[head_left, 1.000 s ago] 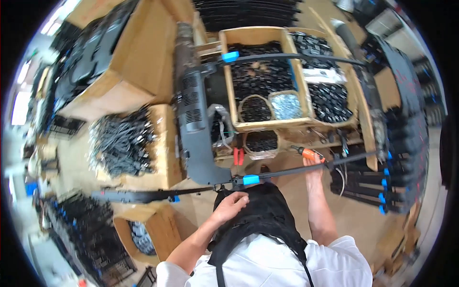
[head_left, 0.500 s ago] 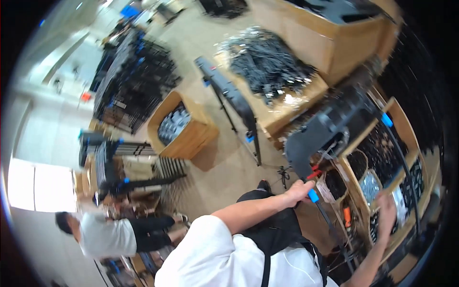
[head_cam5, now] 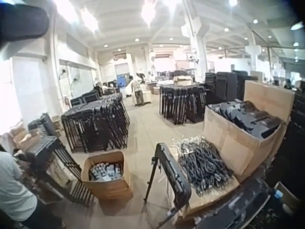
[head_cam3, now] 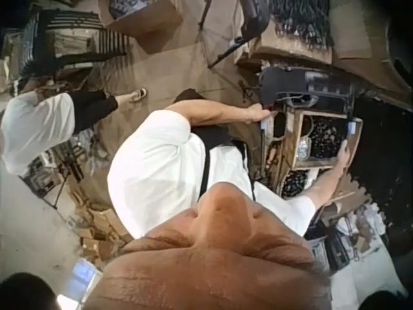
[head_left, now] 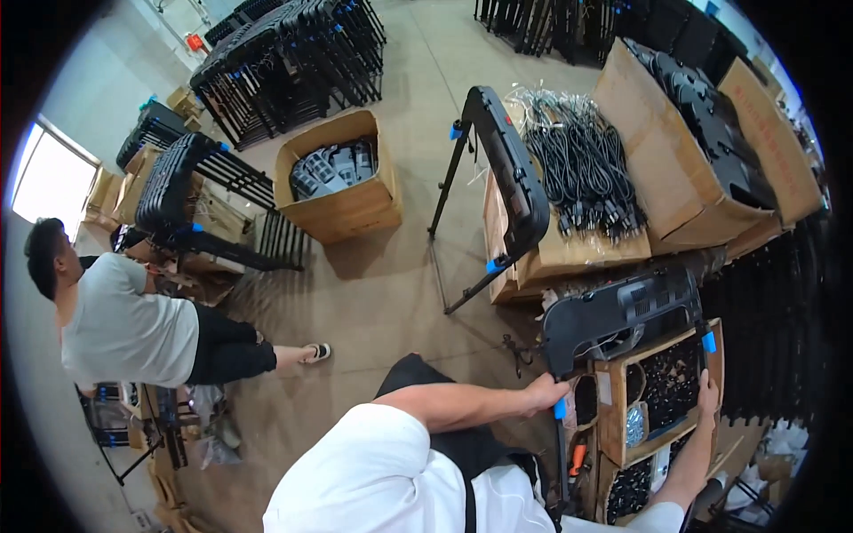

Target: Assembling electronic components, housings, and wiring onto metal frames for fitness equipment.

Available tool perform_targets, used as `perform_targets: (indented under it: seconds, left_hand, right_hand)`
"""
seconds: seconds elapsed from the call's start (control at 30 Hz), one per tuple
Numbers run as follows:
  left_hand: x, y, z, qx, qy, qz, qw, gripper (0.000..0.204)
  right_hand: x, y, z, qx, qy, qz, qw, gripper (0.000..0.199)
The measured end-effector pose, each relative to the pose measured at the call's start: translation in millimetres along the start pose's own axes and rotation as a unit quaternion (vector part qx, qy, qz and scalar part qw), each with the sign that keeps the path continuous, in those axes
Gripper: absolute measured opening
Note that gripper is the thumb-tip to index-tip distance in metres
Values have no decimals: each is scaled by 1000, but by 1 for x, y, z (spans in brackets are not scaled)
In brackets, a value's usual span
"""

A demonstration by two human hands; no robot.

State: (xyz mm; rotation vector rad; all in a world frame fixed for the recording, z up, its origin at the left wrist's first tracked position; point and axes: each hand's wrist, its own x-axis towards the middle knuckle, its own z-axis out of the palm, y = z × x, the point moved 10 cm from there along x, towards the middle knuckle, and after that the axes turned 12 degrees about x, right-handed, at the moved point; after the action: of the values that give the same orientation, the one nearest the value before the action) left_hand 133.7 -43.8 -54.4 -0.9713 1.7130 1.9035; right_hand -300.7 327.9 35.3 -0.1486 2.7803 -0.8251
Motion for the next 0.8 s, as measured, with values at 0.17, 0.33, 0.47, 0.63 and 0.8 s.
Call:
perform_targets:
  seconds: [0.17,0.33,0.47,0.63,0.8]
  left_hand:
    - [-42,21,-22,-48,-20,103,993,29]
    - [-105,94,-100,-63,-25,270,961,29]
    - [-146,139,-203,-15,-20,331,943,22]
    - [-159,178,-350,-58,-2,366,929,15]
    - [-140,194,-495,-107,86,346,928,24]
  right_hand:
    - [-74,-131,-107,-118,128,-145,974,65]
    - [-149,-229,-218,-210,242,-179,930,56]
    - [-235,-289,-299,-245,302,-163,906,56]
    - [-349,-395,-262,-118,286,-139,940,52]
    - [-410,-494,-93,-125,120,-18,985,36]
